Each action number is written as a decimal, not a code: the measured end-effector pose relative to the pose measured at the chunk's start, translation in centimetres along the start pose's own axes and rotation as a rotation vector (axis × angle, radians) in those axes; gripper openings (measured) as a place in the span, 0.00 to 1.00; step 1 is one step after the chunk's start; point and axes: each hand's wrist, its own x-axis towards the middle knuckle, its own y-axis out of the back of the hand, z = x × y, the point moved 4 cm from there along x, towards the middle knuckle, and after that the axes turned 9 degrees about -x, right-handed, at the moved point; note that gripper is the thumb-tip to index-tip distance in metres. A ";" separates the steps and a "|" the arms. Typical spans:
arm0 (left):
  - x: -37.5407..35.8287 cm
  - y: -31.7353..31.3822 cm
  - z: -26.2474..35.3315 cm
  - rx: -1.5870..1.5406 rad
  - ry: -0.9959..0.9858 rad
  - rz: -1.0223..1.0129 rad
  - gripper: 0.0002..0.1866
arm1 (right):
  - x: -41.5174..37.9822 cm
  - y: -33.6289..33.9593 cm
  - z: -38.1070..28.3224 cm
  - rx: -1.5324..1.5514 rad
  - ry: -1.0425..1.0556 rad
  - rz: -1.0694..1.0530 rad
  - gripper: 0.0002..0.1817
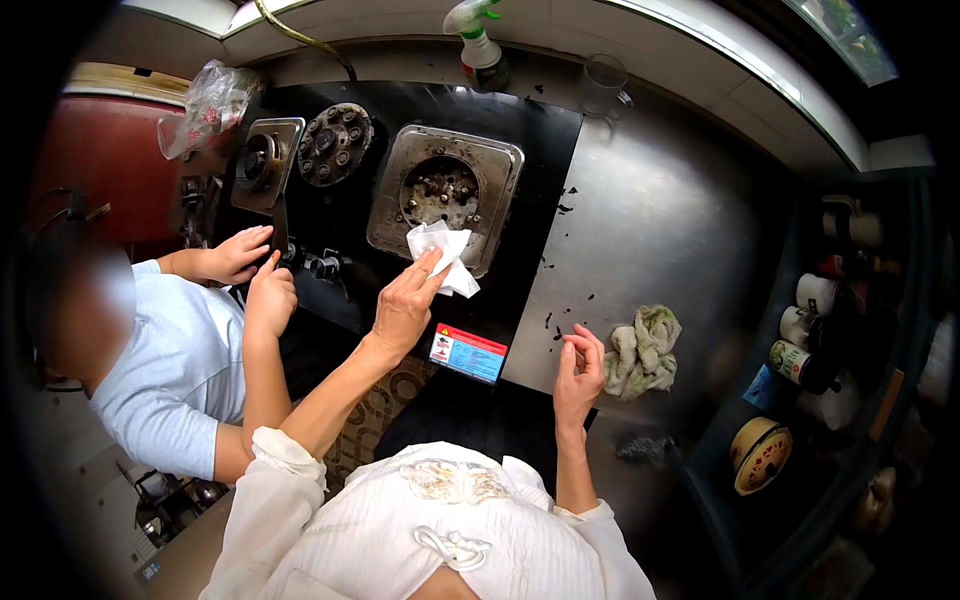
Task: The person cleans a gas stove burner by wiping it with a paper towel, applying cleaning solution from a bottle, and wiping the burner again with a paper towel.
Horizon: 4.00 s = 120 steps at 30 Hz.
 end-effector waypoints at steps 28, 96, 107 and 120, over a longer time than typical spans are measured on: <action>1.1 -1.2 10.0 -0.590 0.149 0.104 0.25 | 1.9 -1.4 -0.1 -0.005 -0.002 -0.082 0.07; 10.5 2.7 -6.1 -0.307 0.311 -0.069 0.11 | 2.6 -11.8 -5.9 -0.240 0.206 0.115 0.17; 11.3 0.0 -3.8 0.024 0.051 -0.639 0.08 | 2.8 -11.8 -6.4 -0.251 0.215 0.098 0.17; 9.4 -1.4 -2.7 -0.307 0.333 -0.186 0.14 | 2.8 -12.2 -6.8 -0.306 0.225 0.088 0.19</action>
